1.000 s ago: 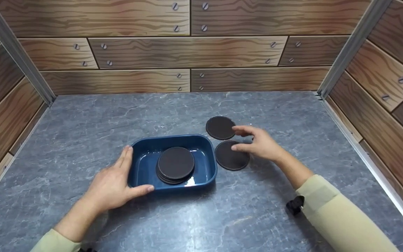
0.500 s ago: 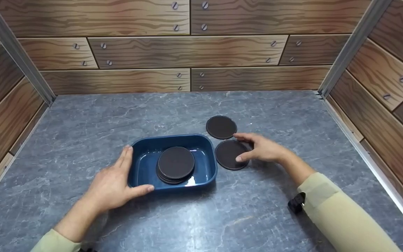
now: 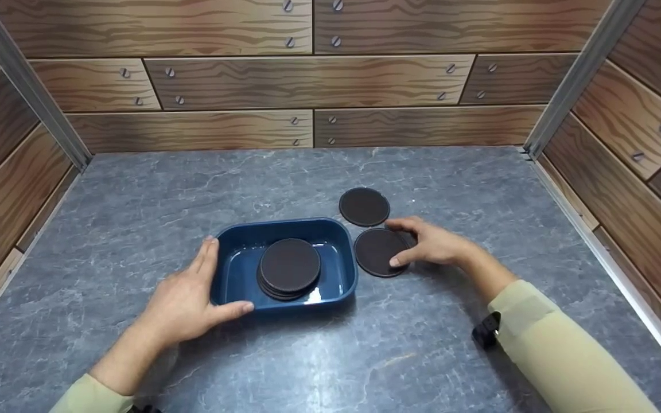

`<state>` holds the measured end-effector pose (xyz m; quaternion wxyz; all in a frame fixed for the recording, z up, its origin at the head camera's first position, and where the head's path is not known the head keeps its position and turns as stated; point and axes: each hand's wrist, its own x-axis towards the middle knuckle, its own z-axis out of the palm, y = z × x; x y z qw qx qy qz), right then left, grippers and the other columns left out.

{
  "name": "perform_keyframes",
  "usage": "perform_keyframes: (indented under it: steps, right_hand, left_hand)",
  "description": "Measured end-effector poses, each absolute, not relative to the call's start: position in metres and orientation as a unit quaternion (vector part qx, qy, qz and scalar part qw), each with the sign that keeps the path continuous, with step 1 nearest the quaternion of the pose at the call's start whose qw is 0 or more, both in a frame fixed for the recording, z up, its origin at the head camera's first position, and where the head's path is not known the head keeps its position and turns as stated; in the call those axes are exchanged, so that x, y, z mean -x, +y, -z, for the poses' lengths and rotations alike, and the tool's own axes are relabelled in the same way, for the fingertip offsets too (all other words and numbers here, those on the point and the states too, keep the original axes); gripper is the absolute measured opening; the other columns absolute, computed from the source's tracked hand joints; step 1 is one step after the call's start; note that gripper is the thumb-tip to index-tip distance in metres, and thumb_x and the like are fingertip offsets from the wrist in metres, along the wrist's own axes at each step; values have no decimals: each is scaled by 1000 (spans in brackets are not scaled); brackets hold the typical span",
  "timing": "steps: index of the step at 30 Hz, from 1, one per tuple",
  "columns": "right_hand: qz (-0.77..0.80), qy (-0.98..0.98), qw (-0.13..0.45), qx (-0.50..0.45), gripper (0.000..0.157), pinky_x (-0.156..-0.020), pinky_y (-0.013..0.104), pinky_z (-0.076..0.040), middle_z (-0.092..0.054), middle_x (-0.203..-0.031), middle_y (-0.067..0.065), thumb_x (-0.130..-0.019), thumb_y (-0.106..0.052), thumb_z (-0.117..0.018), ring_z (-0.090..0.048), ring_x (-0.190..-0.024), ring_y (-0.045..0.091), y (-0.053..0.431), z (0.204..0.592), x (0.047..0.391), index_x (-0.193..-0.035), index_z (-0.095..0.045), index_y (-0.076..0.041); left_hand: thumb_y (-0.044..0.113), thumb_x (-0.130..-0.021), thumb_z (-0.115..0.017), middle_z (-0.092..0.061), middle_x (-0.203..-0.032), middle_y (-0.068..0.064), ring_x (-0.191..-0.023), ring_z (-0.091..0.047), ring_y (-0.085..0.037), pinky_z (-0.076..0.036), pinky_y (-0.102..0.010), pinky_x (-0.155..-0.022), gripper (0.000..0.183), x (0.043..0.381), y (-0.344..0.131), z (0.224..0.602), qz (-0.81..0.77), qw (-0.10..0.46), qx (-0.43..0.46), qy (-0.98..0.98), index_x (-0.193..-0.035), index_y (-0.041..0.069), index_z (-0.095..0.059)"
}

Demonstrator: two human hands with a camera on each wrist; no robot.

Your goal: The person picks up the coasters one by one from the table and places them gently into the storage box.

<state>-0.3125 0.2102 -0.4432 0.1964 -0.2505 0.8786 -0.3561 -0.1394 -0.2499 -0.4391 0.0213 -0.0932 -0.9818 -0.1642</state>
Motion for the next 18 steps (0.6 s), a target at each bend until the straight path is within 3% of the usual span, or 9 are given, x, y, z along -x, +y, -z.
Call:
perform_keyframes:
  steps: [18]
  right_hand:
    - [331,890,185,254,97,-122,62,-24,-42,-158,22,-78,-30,-97,-35,-148,43,207,446,312,-159,-48,-7]
  left_hand:
    - [88,-83,-63,-18,-173,-26,-129,-56,-58,-47,-72,-100,135,140,-250,437,165,22,95,-981,-167,-7,-16]
